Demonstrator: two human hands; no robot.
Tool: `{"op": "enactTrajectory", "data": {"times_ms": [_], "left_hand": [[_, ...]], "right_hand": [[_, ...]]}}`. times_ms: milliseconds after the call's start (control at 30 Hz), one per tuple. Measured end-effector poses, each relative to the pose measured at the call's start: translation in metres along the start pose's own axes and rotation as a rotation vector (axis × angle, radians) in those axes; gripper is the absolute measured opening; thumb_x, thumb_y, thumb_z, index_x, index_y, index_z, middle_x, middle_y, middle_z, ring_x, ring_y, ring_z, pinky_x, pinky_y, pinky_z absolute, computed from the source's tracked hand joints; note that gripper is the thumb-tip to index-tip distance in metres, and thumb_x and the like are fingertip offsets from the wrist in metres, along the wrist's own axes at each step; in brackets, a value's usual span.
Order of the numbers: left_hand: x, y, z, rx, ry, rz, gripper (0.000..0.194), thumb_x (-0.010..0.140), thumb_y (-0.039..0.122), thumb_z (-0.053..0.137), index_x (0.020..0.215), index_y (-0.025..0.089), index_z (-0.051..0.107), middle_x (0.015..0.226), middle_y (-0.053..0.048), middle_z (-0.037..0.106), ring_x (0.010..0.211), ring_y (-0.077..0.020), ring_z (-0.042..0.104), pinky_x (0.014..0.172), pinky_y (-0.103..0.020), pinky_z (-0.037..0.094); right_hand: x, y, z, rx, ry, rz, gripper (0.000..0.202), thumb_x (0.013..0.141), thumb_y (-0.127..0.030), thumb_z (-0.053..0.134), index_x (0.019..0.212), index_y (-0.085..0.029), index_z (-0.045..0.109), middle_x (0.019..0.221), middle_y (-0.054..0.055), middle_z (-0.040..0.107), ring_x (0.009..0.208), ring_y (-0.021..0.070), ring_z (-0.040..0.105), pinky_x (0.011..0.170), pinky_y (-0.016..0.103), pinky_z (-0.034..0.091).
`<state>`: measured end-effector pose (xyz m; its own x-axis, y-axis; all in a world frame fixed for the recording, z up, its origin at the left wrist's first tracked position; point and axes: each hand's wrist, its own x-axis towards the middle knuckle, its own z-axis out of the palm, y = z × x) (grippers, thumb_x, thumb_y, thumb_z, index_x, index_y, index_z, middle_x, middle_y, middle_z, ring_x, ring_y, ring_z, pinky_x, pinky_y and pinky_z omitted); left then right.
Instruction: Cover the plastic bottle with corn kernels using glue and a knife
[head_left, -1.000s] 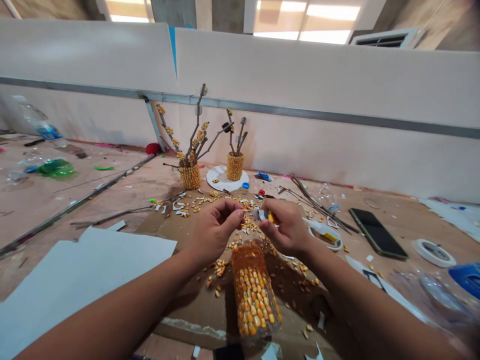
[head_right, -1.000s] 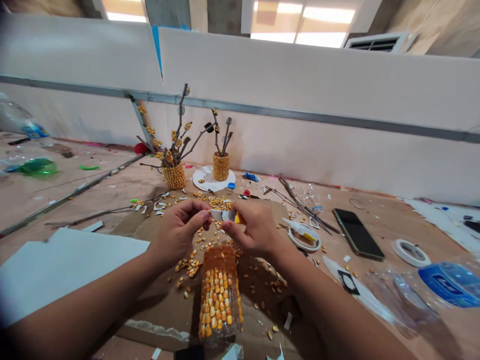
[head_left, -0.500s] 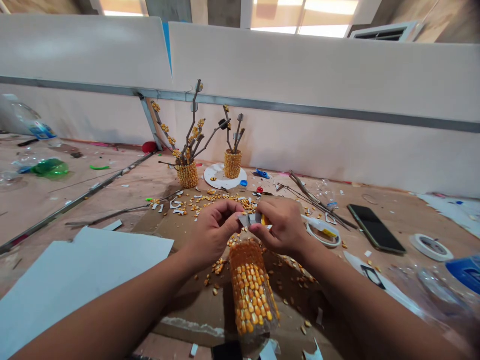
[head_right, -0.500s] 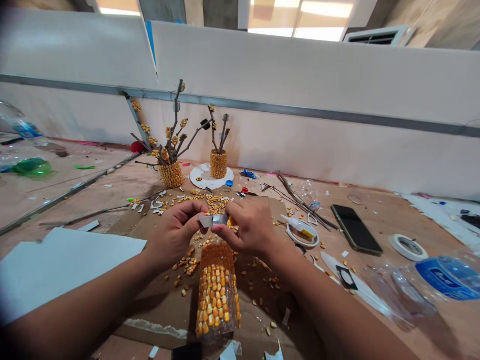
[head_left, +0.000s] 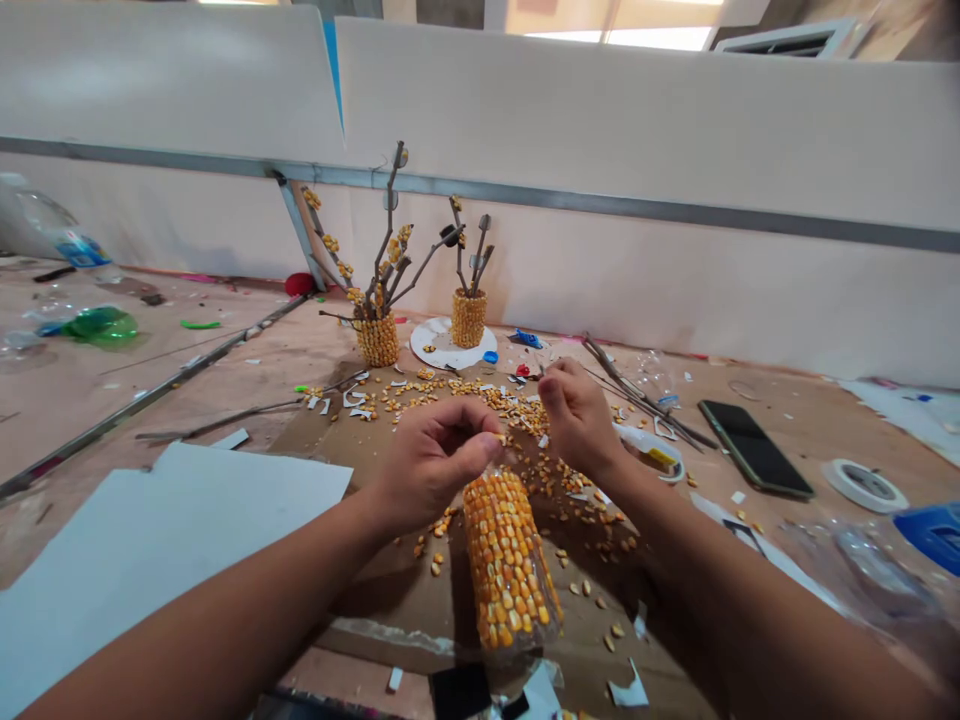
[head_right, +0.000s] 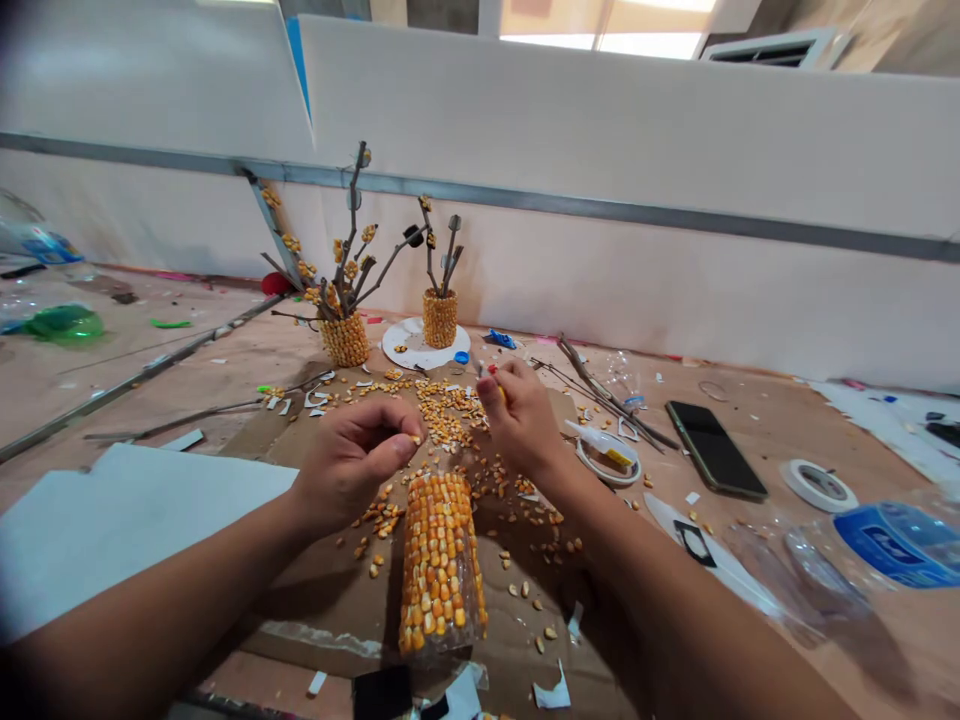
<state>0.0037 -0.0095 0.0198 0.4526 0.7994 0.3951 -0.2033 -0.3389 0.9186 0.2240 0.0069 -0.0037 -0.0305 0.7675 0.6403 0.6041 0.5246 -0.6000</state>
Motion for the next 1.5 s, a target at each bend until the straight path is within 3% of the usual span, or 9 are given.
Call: {"op": "enactTrajectory", "data": {"times_ms": [167, 300, 400, 533, 700, 967, 1067, 1233, 1500], "left_hand": [[0.010, -0.011, -0.001, 0.042, 0.060, -0.112, 0.020, 0.086, 0.035, 0.073, 0.084, 0.016, 0.067, 0.068, 0.004, 0.055, 0.059, -0.0096, 0.044, 0.056, -0.023, 0.038], [0.018, -0.019, -0.005, 0.246, 0.092, -0.144, 0.019, 0.085, 0.036, 0.069, 0.081, 0.017, 0.066, 0.069, 0.003, 0.061, 0.061, -0.0120, 0.051, 0.060, -0.026, 0.042], [0.020, -0.023, -0.008, 0.502, 0.095, -0.082, 0.012, 0.084, 0.028, 0.066, 0.080, 0.017, 0.069, 0.072, 0.001, 0.068, 0.066, -0.0139, 0.058, 0.067, -0.028, 0.045], [0.019, -0.024, -0.008, 0.538, 0.072, -0.042, 0.012, 0.086, 0.027, 0.064, 0.085, 0.017, 0.072, 0.076, -0.001, 0.072, 0.070, -0.0149, 0.061, 0.071, -0.028, 0.047], [0.019, -0.016, -0.002, 0.298, 0.076, -0.185, 0.024, 0.086, 0.041, 0.071, 0.083, 0.017, 0.070, 0.070, 0.001, 0.065, 0.062, -0.0136, 0.053, 0.059, -0.026, 0.041], [0.021, -0.009, -0.004, 0.212, -0.008, -0.281, 0.024, 0.084, 0.040, 0.074, 0.075, 0.019, 0.065, 0.069, 0.001, 0.062, 0.067, -0.0156, 0.054, 0.065, -0.028, 0.045], [0.023, -0.004, -0.013, 0.261, -0.149, -0.299, 0.031, 0.086, 0.049, 0.074, 0.096, 0.020, 0.072, 0.091, -0.004, 0.072, 0.084, -0.0203, 0.063, 0.077, -0.033, 0.051], [0.025, 0.007, -0.027, 0.522, -0.647, -0.453, 0.056, 0.073, 0.046, 0.091, 0.119, 0.022, 0.073, 0.121, -0.009, 0.075, 0.112, -0.0299, 0.067, 0.098, -0.041, 0.052], [0.033, 0.000, -0.038, 0.438, -0.798, -0.534, 0.046, 0.070, 0.046, 0.092, 0.100, 0.020, 0.069, 0.099, -0.003, 0.072, 0.095, -0.0250, 0.065, 0.080, -0.033, 0.050]], "right_hand": [[0.001, -0.005, -0.009, 0.309, -0.138, 0.353, 0.048, 0.093, -0.068, 0.068, 0.090, -0.024, 0.048, 0.115, 0.008, 0.061, 0.073, 0.0180, 0.069, 0.053, 0.033, 0.057], [-0.001, -0.028, -0.010, 0.462, -0.215, 0.435, 0.031, 0.093, -0.036, 0.067, 0.112, -0.028, 0.044, 0.140, 0.011, 0.061, 0.070, 0.0160, 0.074, 0.052, 0.032, 0.062], [0.001, -0.034, -0.012, 0.454, -0.217, 0.282, 0.032, 0.091, -0.017, 0.056, 0.120, -0.028, 0.048, 0.139, 0.010, 0.065, 0.102, 0.0248, 0.078, 0.084, 0.046, 0.068], [0.004, -0.034, -0.016, 0.279, -0.246, -0.030, 0.041, 0.083, -0.002, 0.050, 0.117, -0.024, 0.060, 0.141, 0.010, 0.064, 0.144, 0.0275, 0.056, 0.124, 0.054, 0.042], [0.005, -0.038, -0.020, 0.064, -0.254, -0.191, 0.006, 0.096, -0.016, 0.061, 0.093, -0.021, 0.062, 0.103, 0.008, 0.068, 0.100, 0.0222, 0.065, 0.091, 0.038, 0.053], [0.004, -0.034, -0.025, -0.095, -0.314, -0.338, 0.017, 0.086, -0.004, 0.057, 0.083, -0.021, 0.058, 0.080, 0.001, 0.059, 0.072, 0.0147, 0.046, 0.064, 0.029, 0.032], [0.010, -0.040, -0.044, 0.004, -0.371, -0.268, 0.022, 0.092, -0.015, 0.065, 0.072, -0.020, 0.056, 0.069, -0.003, 0.053, 0.065, 0.0121, 0.040, 0.062, 0.029, 0.031], [0.020, -0.058, -0.085, 0.200, -0.742, 0.032, 0.015, 0.093, -0.030, 0.073, 0.082, -0.020, 0.070, 0.073, -0.003, 0.063, 0.068, 0.0115, 0.052, 0.064, 0.028, 0.038], [0.009, -0.062, -0.067, 0.135, -1.107, 0.015, 0.031, 0.088, -0.021, 0.071, 0.065, -0.020, 0.051, 0.060, -0.009, 0.036, 0.058, 0.0092, 0.033, 0.056, 0.027, 0.027]]}}
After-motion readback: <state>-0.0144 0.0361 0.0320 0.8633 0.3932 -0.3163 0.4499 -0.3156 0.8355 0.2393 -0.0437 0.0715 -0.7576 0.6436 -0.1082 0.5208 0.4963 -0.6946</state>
